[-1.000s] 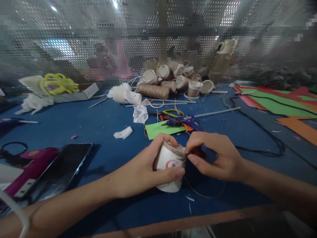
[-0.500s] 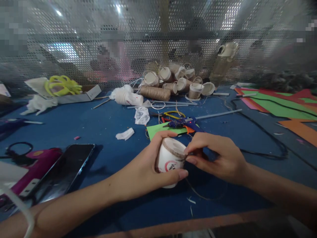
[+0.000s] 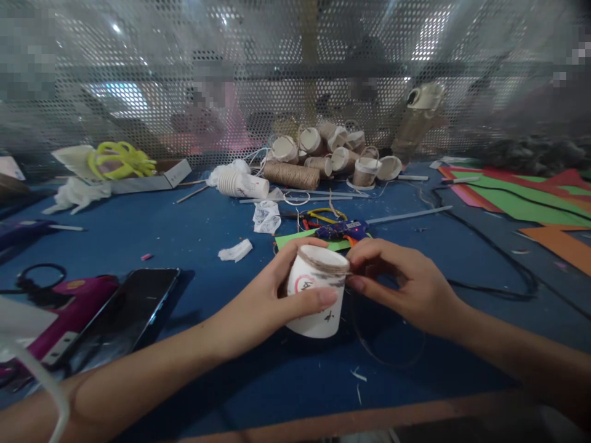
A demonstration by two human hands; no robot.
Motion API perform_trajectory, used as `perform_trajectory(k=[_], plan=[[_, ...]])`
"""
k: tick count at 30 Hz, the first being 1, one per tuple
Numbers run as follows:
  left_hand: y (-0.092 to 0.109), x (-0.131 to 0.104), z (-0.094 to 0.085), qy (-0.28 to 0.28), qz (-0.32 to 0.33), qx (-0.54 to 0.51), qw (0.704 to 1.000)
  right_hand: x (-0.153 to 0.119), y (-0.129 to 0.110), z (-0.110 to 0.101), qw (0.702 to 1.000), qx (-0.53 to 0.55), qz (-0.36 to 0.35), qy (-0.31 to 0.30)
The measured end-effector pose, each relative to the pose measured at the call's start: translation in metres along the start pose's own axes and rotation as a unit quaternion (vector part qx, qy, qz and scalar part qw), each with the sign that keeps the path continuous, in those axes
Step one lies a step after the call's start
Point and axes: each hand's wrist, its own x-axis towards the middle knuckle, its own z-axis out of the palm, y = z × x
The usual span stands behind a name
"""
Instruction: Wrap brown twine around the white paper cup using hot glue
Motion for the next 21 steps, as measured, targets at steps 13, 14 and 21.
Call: perform_trajectory(k=[13, 14, 21], plan=[[-0.0041, 0.0018, -0.0024, 0.01, 0.031, -0.015, 0.999, 0.0015, -0.0037, -0.0031, 0.998, 0.027, -0.042, -0.025], [-0.0041, 0.0017, -0.002, 0.01, 0.036, -0.014, 0.999, 0.0016, -0.004, -0.0035, 0.998, 0.024, -0.044, -0.025], [-0.0038, 0.0006, 0.0001, 0.012, 0.04, -0.002, 0.999, 0.0015, -0.0016, -0.0046, 0.998, -0.012, -0.044, -0.033]])
